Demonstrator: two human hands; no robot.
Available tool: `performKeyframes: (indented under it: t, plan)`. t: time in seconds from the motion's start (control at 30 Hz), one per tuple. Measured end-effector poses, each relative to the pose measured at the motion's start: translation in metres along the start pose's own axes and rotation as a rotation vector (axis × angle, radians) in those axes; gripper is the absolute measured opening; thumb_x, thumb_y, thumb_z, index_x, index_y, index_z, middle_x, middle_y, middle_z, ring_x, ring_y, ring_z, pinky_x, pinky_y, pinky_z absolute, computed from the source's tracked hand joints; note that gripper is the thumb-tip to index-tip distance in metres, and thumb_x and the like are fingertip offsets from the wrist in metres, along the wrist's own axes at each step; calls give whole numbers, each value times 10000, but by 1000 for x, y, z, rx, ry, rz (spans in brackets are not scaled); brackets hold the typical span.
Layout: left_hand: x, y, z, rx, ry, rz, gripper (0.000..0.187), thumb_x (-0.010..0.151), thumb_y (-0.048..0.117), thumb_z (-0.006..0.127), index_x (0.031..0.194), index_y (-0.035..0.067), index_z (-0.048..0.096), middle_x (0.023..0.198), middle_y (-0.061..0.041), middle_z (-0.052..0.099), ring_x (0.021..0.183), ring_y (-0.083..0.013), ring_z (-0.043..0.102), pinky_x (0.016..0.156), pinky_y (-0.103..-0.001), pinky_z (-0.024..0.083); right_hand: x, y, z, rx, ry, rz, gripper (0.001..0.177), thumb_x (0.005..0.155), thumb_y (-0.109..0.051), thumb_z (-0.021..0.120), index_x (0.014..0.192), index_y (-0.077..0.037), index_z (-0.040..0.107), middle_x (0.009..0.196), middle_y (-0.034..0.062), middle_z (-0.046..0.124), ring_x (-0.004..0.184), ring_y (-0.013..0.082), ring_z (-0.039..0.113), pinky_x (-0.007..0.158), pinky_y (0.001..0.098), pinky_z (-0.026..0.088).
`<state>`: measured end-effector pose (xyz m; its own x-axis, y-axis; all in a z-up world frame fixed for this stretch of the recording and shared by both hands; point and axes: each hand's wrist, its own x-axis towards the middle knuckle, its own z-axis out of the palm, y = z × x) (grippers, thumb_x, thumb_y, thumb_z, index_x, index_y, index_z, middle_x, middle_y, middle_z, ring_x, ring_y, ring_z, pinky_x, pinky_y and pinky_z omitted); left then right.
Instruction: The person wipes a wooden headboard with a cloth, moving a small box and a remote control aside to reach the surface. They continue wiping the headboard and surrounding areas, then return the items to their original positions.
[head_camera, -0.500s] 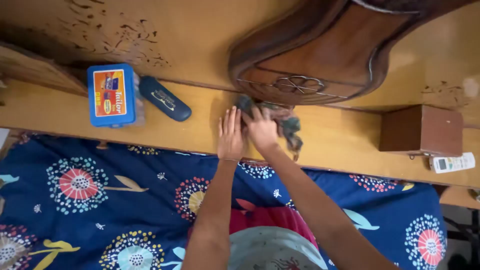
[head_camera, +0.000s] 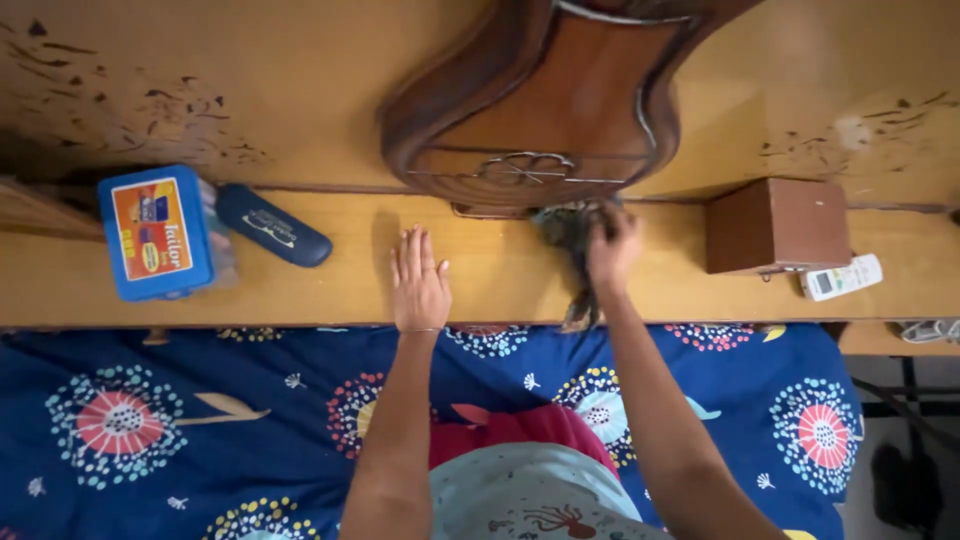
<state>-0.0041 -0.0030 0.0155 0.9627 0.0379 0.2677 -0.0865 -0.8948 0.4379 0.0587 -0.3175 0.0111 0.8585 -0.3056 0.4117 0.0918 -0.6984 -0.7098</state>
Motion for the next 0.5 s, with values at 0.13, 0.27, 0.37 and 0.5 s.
performKeyframes:
  t: [0.13,0.27,0.37,0.5]
  plan:
    - [3,1,0,7,-7,-10,623,1009,269,563,1542,8,372,1635,-128,347,1529,-333,296,1251,-521,232,31,-101,-68,199,179,-20,298,1019,-93,634,1306,-45,697,1283,127,582,1220,256,551,1127,365,460]
    - [2,1,-2,15,-11,5,624,1008,260,552,1545,-2,373,1644,-136,336,1526,-340,293,1251,-520,224,65,-150,-68,92,356,-190,444,1039,-156,671,1460,-66,565,1476,199,351,1340,331,418,1182,476,360]
    - [2,3,-5,4,-10,0,624,1006,257,547,1548,1,374,1645,-130,338,1529,-337,295,1255,-518,223,81,-133,-49,-136,415,-450,552,994,-162,696,1496,-77,482,1526,238,282,1400,402,316,1209,564,266]
    - [3,3,-4,17,-1,-4,625,1004,260,550,1544,-2,376,1624,-132,361,1522,-337,305,1248,-520,233,61,-83,-26,-275,405,-537,491,995,-51,719,1450,-122,549,1422,266,346,1337,455,357,1162,588,299]
